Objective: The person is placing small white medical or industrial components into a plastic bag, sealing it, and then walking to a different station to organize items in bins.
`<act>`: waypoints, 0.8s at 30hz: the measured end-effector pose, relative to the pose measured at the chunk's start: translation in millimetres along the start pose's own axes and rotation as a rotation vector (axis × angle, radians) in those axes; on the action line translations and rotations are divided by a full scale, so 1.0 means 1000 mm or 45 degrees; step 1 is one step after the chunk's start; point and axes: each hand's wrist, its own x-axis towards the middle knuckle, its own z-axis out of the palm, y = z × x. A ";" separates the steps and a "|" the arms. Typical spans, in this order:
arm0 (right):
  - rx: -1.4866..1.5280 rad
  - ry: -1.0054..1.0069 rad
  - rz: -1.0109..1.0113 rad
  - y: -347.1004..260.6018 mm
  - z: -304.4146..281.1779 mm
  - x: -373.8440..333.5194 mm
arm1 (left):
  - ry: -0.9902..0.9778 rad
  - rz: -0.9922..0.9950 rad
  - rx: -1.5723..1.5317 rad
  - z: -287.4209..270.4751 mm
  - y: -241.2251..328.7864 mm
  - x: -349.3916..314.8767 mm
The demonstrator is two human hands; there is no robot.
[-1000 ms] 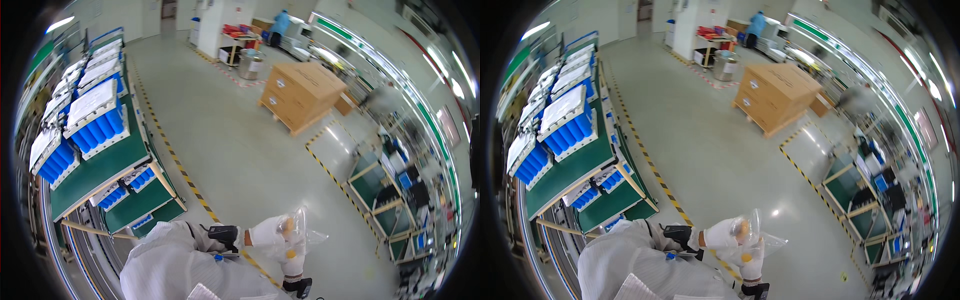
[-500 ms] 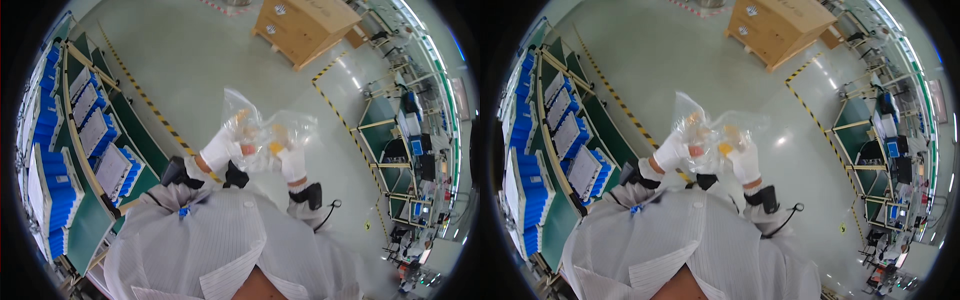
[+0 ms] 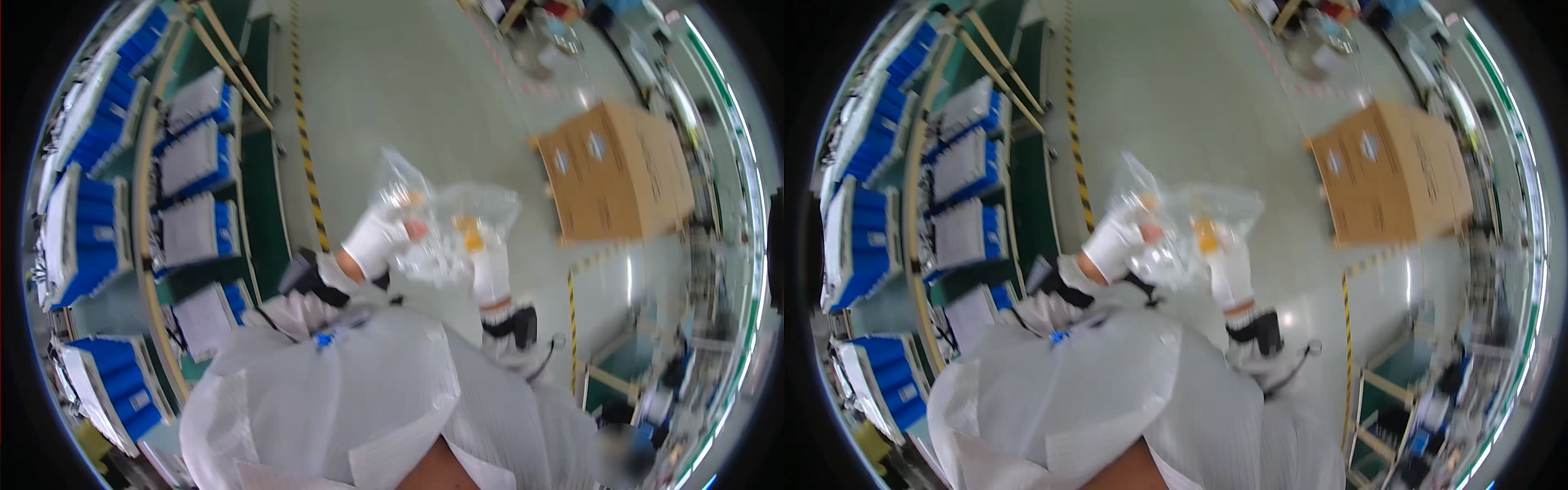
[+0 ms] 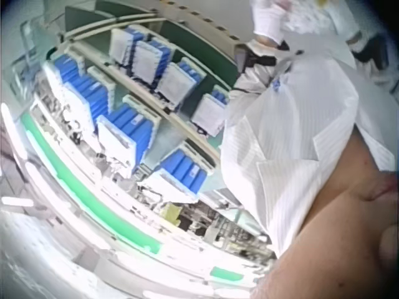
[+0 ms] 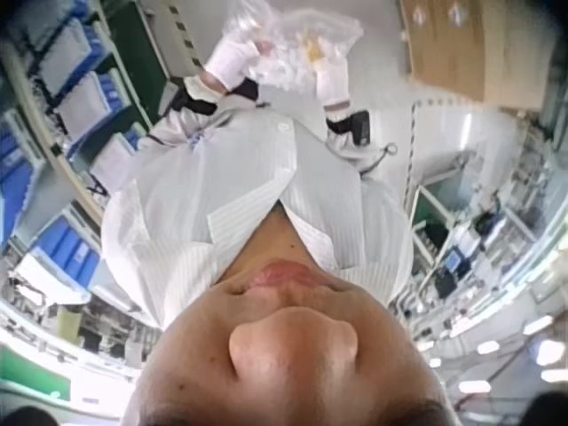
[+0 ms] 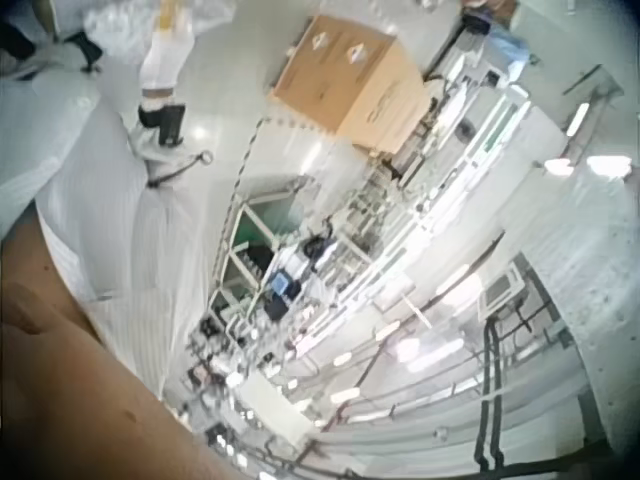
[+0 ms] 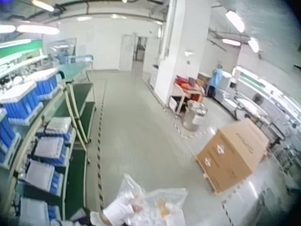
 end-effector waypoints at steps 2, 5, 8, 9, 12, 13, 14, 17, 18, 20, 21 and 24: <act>0.859 0.223 0.525 0.042 0.007 0.064 | -0.043 -0.046 0.086 -0.019 0.017 0.064; 0.886 -0.022 0.270 0.028 -0.019 0.158 | -0.110 -0.002 0.072 -0.015 0.078 0.143; 1.171 0.009 0.423 0.072 -0.038 0.258 | -0.123 -0.009 0.188 -0.012 0.151 0.207; 1.241 0.039 0.405 0.072 -0.038 0.286 | -0.151 0.045 0.313 -0.016 0.172 0.225; 1.148 -0.005 0.297 0.061 -0.032 0.378 | -0.113 -0.012 0.354 -0.026 0.207 0.303; 1.152 -0.032 0.284 0.064 -0.029 0.413 | -0.160 0.029 0.325 -0.026 0.220 0.330; 1.436 -0.183 0.437 0.068 -0.025 0.449 | -0.206 0.067 0.295 -0.030 0.230 0.360; 1.643 -0.367 0.578 0.083 -0.022 0.559 | -0.004 0.256 0.550 -0.050 0.261 0.458; 1.212 -0.498 0.394 0.071 -0.020 0.591 | 0.092 0.175 0.618 -0.053 0.288 0.481; 0.783 -0.618 0.202 0.040 -0.008 0.667 | 0.233 0.319 0.813 -0.076 0.321 0.536; 1.068 -0.684 0.503 0.021 0.000 0.714 | 0.363 0.476 1.002 -0.092 0.340 0.565; 1.255 -0.763 0.741 0.027 0.006 0.821 | 0.409 0.642 0.883 -0.142 0.379 0.646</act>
